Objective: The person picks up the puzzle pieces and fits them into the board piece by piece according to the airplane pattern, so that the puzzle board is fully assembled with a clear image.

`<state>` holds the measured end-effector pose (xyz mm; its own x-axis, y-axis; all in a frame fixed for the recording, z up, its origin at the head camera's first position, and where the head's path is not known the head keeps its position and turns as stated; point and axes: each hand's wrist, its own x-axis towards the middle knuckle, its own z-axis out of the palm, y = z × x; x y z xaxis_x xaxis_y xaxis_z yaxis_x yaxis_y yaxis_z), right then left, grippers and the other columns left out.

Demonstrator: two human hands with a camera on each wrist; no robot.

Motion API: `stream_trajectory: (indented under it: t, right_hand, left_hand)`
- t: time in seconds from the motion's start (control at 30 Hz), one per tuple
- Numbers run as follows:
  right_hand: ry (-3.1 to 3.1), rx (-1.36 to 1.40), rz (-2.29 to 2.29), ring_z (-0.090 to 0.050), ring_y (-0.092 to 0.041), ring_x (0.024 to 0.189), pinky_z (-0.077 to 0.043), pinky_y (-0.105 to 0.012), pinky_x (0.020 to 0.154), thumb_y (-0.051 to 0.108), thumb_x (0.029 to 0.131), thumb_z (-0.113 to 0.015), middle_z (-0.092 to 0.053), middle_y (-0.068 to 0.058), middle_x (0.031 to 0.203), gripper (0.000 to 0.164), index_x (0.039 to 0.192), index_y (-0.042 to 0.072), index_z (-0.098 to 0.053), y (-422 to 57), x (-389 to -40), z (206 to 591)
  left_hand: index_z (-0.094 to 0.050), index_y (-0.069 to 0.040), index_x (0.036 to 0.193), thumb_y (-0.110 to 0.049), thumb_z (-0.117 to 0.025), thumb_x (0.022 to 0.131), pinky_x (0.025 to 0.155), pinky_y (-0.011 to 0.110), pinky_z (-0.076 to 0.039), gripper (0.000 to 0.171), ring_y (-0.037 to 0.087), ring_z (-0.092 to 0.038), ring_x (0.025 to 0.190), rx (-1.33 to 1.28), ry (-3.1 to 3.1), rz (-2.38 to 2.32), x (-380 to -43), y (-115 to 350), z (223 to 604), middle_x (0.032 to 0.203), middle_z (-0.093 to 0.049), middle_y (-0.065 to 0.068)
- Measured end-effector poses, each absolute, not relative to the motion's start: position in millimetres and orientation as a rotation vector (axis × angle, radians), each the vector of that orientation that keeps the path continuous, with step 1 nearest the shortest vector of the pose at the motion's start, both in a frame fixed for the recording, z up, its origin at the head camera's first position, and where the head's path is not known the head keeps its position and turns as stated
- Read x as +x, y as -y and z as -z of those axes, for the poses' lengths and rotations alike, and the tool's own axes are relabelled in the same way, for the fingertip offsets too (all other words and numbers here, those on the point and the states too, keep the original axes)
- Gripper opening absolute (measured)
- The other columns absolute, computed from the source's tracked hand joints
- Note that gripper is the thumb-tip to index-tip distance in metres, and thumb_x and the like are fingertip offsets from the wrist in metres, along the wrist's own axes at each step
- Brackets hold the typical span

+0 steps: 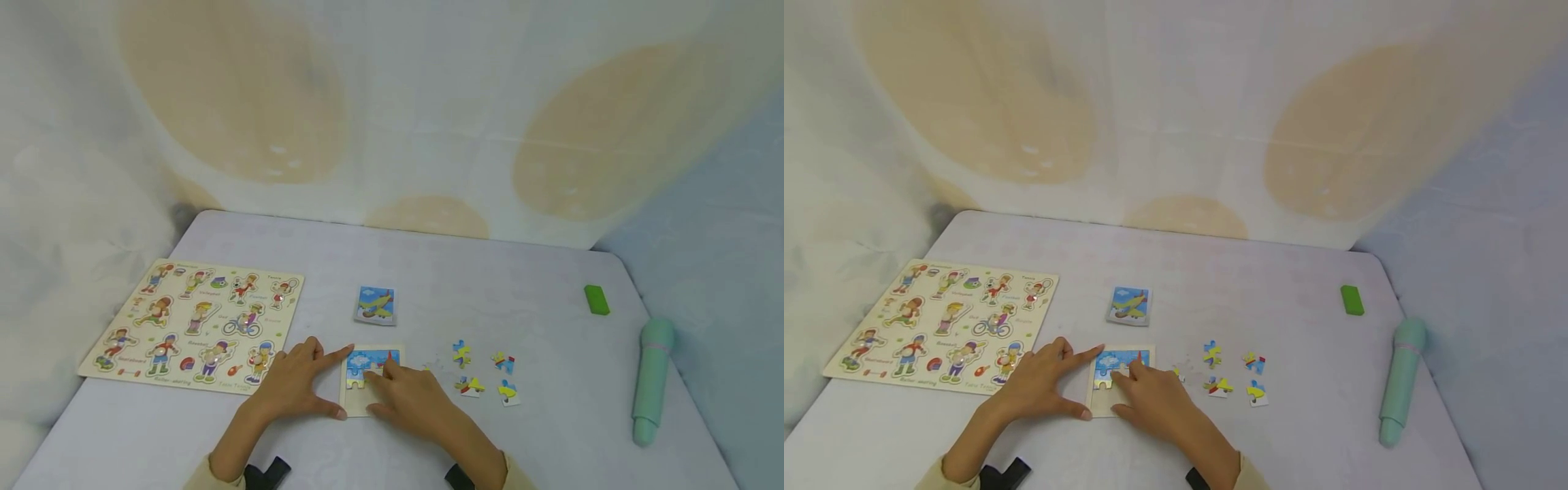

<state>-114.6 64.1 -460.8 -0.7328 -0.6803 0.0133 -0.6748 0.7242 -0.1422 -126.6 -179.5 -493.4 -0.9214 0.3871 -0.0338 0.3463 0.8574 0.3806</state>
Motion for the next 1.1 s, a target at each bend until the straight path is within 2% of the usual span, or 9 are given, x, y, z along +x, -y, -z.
stream_trajectory:
  t: [0.13,0.3,0.63,0.87,1.1]
  right_hand:
    - [-2.875,-1.156,0.116,-0.07,-0.017,0.09,-0.052,-0.027,0.063,0.055,0.089,-0.065,-0.065,-0.011,0.118,0.056,0.138,0.027,-0.06,-67,-109,466]
    - [-2.89,-1.116,0.042,-0.071,-0.025,0.096,-0.054,-0.033,0.062,0.062,0.089,-0.06,-0.061,-0.019,0.128,0.061,0.142,0.032,-0.055,-64,-104,472]
    - [-2.933,-1.134,0.01,-0.07,-0.023,0.092,-0.051,-0.031,0.057,0.063,0.09,-0.057,-0.06,-0.016,0.125,0.061,0.141,0.031,-0.056,-64,-99,473]
    - [-2.906,-1.073,0.0,-0.07,-0.027,0.104,-0.054,-0.036,0.062,0.063,0.091,-0.055,-0.056,-0.023,0.137,0.06,0.143,0.033,-0.054,-60,-101,470]
    - [-2.92,-1.068,0.01,-0.069,-0.021,0.086,-0.049,-0.032,0.053,0.062,0.09,-0.057,-0.062,-0.013,0.119,0.06,0.142,0.033,-0.056,-59,-99,470]
  left_hand:
    - [-0.049,-0.041,0.145,-0.074,-0.08,0.055,0.067,0.032,-0.025,0.101,0.011,-0.035,0.08,0.581,-2.924,-0.562,-126,179,494,0.092,-0.036,-0.007]
    - [-0.05,-0.04,0.144,-0.073,-0.081,0.055,0.067,0.031,-0.025,0.1,0.01,-0.034,0.08,0.582,-2.923,-0.565,-126,178,493,0.092,-0.036,-0.007]
    - [-0.051,-0.039,0.144,-0.072,-0.081,0.055,0.066,0.031,-0.025,0.1,0.01,-0.034,0.08,0.597,-2.937,-0.564,-125,178,491,0.092,-0.036,-0.006]
    - [-0.051,-0.039,0.144,-0.073,-0.08,0.055,0.067,0.031,-0.026,0.1,0.01,-0.035,0.08,0.593,-2.932,-0.584,-125,179,490,0.092,-0.037,-0.007]
    - [-0.052,-0.037,0.144,-0.071,-0.082,0.055,0.067,0.032,-0.025,0.099,0.01,-0.035,0.08,0.596,-2.93,-0.591,-124,178,490,0.092,-0.037,-0.007]
